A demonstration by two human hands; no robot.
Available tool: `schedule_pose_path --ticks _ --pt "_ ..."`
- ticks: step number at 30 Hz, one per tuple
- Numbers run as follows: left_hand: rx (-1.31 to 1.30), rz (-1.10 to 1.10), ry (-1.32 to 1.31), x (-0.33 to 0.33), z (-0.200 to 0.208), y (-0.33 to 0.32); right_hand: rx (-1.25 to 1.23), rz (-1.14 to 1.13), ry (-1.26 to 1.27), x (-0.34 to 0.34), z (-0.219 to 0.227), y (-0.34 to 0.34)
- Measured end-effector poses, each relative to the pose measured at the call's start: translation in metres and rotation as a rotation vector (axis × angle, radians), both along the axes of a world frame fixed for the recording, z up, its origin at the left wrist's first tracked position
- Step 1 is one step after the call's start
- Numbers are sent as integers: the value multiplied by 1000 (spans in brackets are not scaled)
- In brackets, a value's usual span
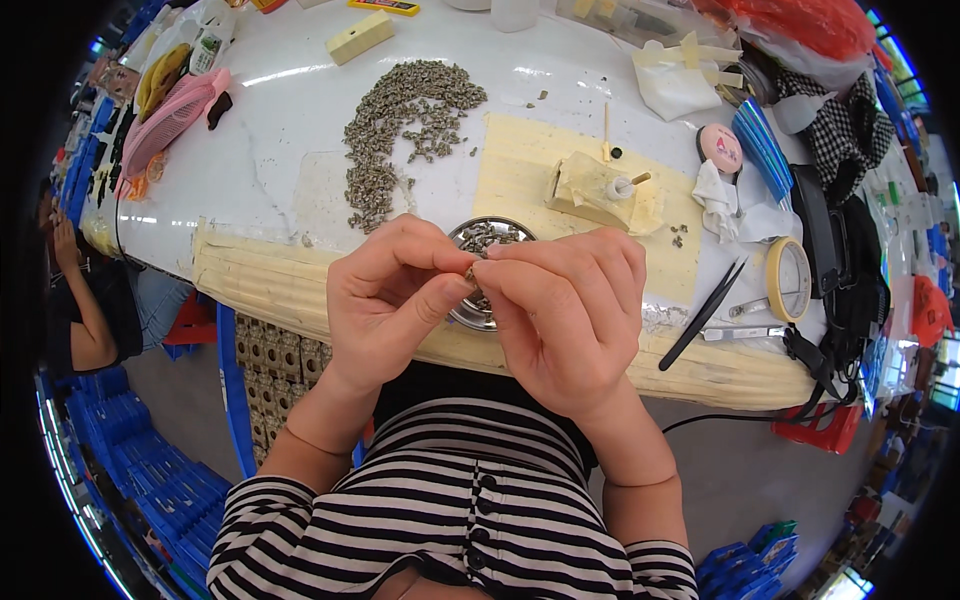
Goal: The person picks up and attaches small gold-colored components to tiny metal links one by one by hand.
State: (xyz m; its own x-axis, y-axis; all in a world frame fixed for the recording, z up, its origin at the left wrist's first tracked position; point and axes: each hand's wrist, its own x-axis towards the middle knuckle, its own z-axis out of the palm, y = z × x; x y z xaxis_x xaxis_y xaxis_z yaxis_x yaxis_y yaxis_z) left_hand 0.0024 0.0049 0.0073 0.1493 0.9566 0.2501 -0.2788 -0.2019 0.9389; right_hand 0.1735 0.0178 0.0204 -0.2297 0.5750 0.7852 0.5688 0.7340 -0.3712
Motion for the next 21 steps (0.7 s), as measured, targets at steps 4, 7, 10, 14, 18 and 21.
schedule_pose_path --ticks 4,7,10,14,18,21 --pt "1 -19 -6 -2 -2 0 -2 -3 -15 0 -1 -1" --pt "3 -5 -17 -1 -1 0 -8 -4 -13 0 -1 -1" --pt "31 7 19 -2 -4 1 -16 -9 -18 0 -1 -2" --pt "67 62 64 0 -4 -2 -29 -16 -1 -1 -1 -2" --pt "256 221 228 3 -7 -1 -145 3 20 0 0 -2" --pt "383 306 329 5 -7 -1 -271 65 91 1 1 -3"
